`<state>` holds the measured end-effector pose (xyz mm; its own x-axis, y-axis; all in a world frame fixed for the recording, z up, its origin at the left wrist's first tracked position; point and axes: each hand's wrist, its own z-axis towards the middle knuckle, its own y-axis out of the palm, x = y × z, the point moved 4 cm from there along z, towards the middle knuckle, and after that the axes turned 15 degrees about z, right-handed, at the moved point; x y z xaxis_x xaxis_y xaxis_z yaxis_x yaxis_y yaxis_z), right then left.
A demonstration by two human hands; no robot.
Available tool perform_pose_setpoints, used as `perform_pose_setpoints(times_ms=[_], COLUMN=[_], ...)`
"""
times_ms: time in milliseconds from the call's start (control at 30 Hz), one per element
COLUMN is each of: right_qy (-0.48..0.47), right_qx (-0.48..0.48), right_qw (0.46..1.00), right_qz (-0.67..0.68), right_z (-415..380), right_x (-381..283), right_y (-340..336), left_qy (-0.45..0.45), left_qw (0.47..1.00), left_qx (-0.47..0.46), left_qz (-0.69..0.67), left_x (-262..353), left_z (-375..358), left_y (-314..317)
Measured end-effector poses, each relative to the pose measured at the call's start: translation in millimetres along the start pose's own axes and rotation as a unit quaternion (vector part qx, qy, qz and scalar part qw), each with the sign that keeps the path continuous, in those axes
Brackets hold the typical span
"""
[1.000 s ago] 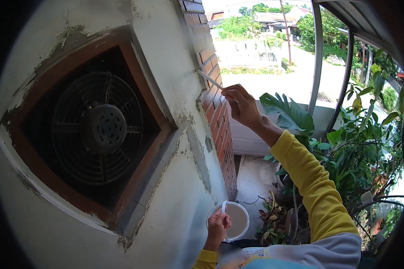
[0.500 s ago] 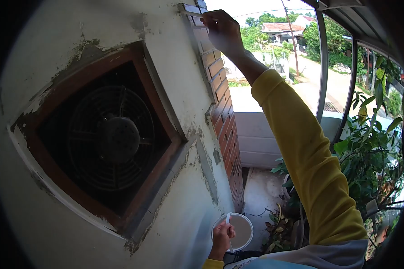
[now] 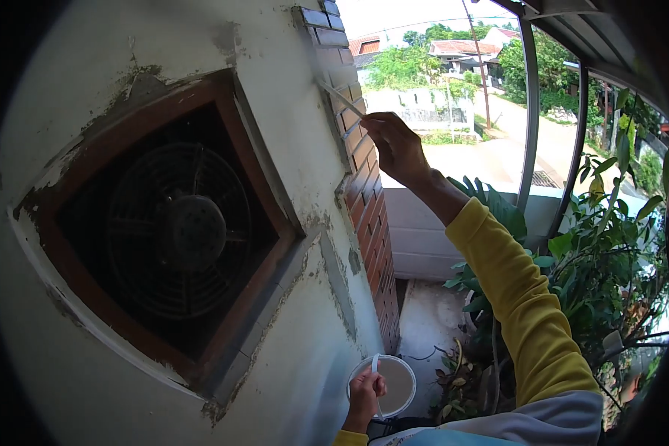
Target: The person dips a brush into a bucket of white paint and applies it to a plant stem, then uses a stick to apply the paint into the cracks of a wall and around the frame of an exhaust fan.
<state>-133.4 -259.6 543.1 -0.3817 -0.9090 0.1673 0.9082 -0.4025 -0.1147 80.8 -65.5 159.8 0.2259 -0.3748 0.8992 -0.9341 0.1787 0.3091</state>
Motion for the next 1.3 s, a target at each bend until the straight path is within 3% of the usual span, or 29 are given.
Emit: perform_pose_setpoints(times_ms=[133,333,433,533,633,800,967,1100,1133,1300], right_qy=[-0.064,-0.115,-0.119,-0.043,-0.063,-0.101,-0.132,-0.109,-0.026,-0.052], right_qx=[0.07,0.069,0.03,0.009,-0.03,0.041,0.047,0.048,0.041,0.072], right_qw=[0.995,0.988,0.99,0.999,0.998,0.994,0.989,0.993,0.998,0.996], right_qz=[-0.025,-0.071,-0.07,0.016,-0.005,-0.032,-0.058,-0.025,0.028,0.018], right_z=[54,119,109,70,41,75,117,81,67,49], right_x=[1,42,44,34,24,18,43,31,28,17], right_y=[-9,6,18,23,21,3,16,32,37,23], left_qy=[-0.011,-0.002,0.0,0.004,0.004,0.003,0.002,-0.002,-0.001,-0.004], left_qw=[1.0,1.0,1.0,1.0,1.0,1.0,1.0,1.0,1.0,1.0], left_qx=[0.0,0.011,0.013,0.009,0.004,0.007,0.008,0.01,0.006,0.003], left_qz=[0.0,0.011,0.02,0.022,0.014,0.006,0.003,0.003,0.004,0.006], left_x=[-2,0,6,6,1,1,4,3,2,0], left_z=[-1,-2,-4,-5,-1,1,0,-1,0,-1], left_y=[2,2,3,4,1,0,0,0,1,0])
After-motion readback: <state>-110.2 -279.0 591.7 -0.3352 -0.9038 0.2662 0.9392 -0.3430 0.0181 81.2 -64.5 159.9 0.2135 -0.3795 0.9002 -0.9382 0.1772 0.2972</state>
